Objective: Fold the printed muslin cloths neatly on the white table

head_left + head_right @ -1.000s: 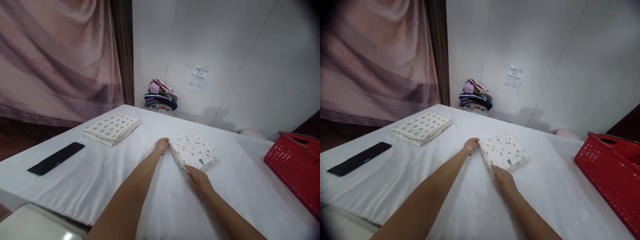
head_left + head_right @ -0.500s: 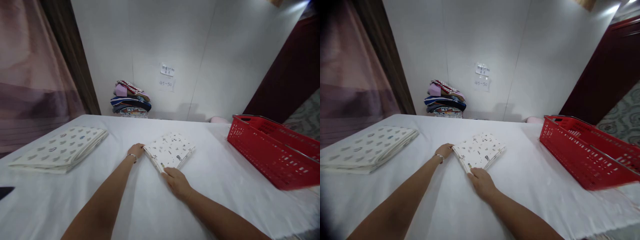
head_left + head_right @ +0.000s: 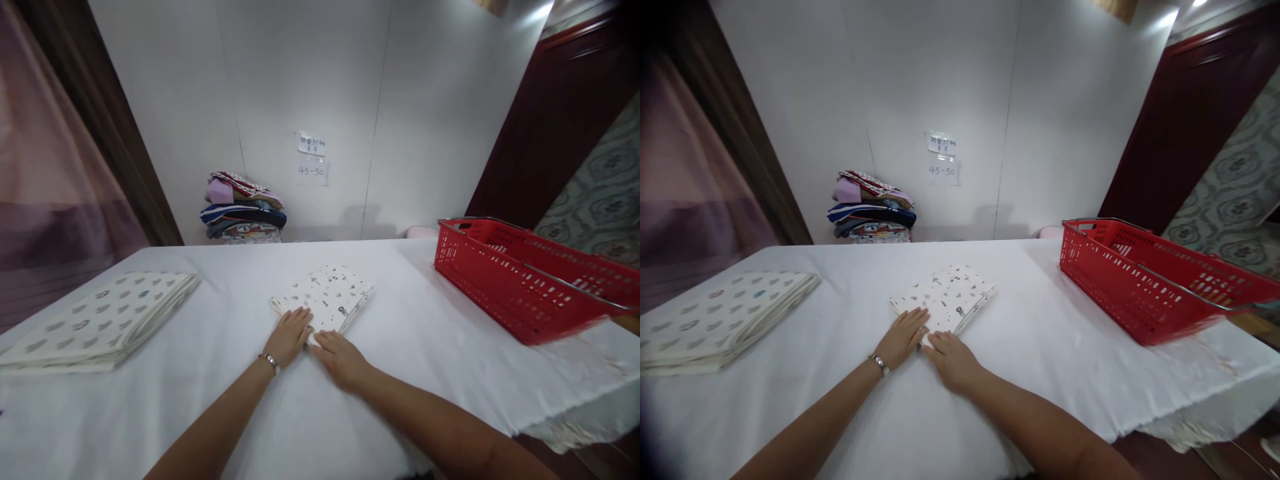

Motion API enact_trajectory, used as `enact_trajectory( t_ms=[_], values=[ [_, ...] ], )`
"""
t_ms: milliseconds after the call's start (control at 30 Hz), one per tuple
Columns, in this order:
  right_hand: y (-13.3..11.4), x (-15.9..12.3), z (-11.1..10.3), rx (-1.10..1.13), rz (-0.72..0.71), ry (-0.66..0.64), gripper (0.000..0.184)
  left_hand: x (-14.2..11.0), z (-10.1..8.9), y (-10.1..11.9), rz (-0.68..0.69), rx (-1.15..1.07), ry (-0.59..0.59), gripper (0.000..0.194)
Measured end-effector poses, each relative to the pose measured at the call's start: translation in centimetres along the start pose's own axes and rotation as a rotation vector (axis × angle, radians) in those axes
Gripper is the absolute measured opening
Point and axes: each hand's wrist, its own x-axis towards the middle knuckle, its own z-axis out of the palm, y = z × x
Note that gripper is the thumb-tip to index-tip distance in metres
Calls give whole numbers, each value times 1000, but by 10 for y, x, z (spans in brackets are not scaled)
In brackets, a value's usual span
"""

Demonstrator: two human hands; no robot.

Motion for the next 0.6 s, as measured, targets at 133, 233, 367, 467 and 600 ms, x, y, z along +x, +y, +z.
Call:
enact_trajectory(
  t_ms=[133,233,367,467,600],
  values=[
    [9,-6,-15,80,-22,1,38,-1,5,-8,-8,26,-6,41],
    [28,-6,-25,154,13,39,33,3,3,-7,-16,21,-16,40],
    [75,-7,-31,388,402,252,24,1,-3,12,-31,0,36,39],
    [124,-11,-36,500,777,426,22,-9,-4,33,71,-18,92,42],
    [181,-14,-44,523,1053,472,23,-24,4,46,195,-7,116,41]
  ],
)
